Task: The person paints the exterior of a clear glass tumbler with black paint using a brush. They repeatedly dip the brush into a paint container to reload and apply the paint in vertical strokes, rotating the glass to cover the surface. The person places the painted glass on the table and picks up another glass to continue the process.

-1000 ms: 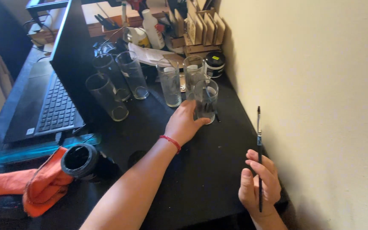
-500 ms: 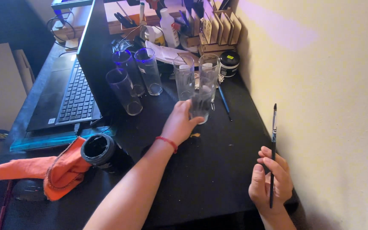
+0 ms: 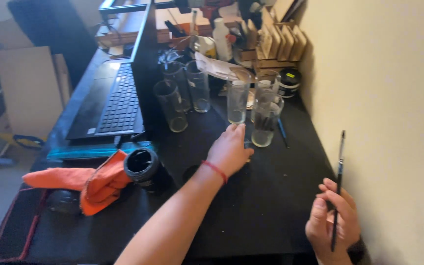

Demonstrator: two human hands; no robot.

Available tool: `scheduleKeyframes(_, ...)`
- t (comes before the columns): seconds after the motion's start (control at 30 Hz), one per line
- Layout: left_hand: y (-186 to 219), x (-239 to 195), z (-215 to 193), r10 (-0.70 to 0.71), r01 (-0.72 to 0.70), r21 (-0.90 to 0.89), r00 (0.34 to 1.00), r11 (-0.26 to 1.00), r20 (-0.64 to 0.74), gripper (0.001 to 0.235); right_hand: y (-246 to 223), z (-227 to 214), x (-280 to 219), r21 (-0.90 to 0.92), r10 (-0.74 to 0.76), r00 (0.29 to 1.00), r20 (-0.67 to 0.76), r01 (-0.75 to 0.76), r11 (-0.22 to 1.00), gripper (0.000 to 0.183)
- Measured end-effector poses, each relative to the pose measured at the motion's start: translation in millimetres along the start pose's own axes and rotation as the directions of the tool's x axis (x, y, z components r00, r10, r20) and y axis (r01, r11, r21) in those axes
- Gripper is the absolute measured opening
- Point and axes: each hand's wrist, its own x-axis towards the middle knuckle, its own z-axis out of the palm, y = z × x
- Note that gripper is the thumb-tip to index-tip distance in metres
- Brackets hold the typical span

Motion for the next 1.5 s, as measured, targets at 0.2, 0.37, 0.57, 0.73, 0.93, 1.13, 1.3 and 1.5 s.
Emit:
scheduleKeyframes(0.2, 14.6, -43.9, -104.1, 0.025, 0.116, 0.417, 0.948, 0.901, -0.317, 0.043, 0.3, 5.8, 5.3, 0.029, -0.126, 0.991, -0.037, 0.127, 0.991, 0.017)
scheduleKeyframes(0.37, 10.2, -19.9, -162.7, -0.338, 0.360, 0.516, 0.931, 0.778, -0.140, 0.030, -4.4, 1.1, 7.3, -0.041, -0.194, 0.981, -0.009, 0.193, 0.980, 0.013)
scheduleKeyframes(0.57, -16.2, -16.0, -155.5, -0.267, 0.333, 0.531, 0.943, 0.780, -0.200, 0.019, -25.8, -3.9, 13.7, -0.064, -0.276, 0.961, -0.031, 0.274, 0.960, 0.007)
scheduleKeyframes(0.73, -10.1, -49.0, -169.3, -0.024, 0.085, 0.547, 0.993, 0.833, -0.118, 0.029, -60.6, -8.1, 9.7, -0.018, -0.336, 0.940, -0.056, 0.335, 0.942, 0.007)
scheduleKeyframes(0.93, 50.1, -177.5, -208.8, 0.145, -0.123, 0.174, 0.983, 0.977, -0.116, 0.021, -121.2, 21.0, 3.7, 0.428, -0.109, 0.969, 0.221, 0.004, 0.904, 0.074)
scheduleKeyframes(1.13, 31.1, -258.2, -193.8, 0.136, -0.210, -0.194, 0.933, 0.958, -0.333, 0.009, -187.8, 52.6, -27.1, 0.607, -0.029, 0.968, 0.250, -0.133, 0.784, 0.084)
scheduleKeyframes(1.3, -1.7, -284.9, -139.5, -0.168, -0.502, -0.555, 0.622, 0.663, -0.764, 0.102, -246.2, 62.1, -46.2, 0.815, 0.270, 0.935, 0.229, -0.336, 0.472, 0.077)
scheduleKeyframes(1.5, -50.7, -304.0, -72.5, 0.104, -0.636, -0.663, 0.748, 0.395, -0.655, 0.082, -312.5, 110.9, -73.7, 0.746, 0.361, 0.906, 0.221, -0.395, 0.537, 0.065)
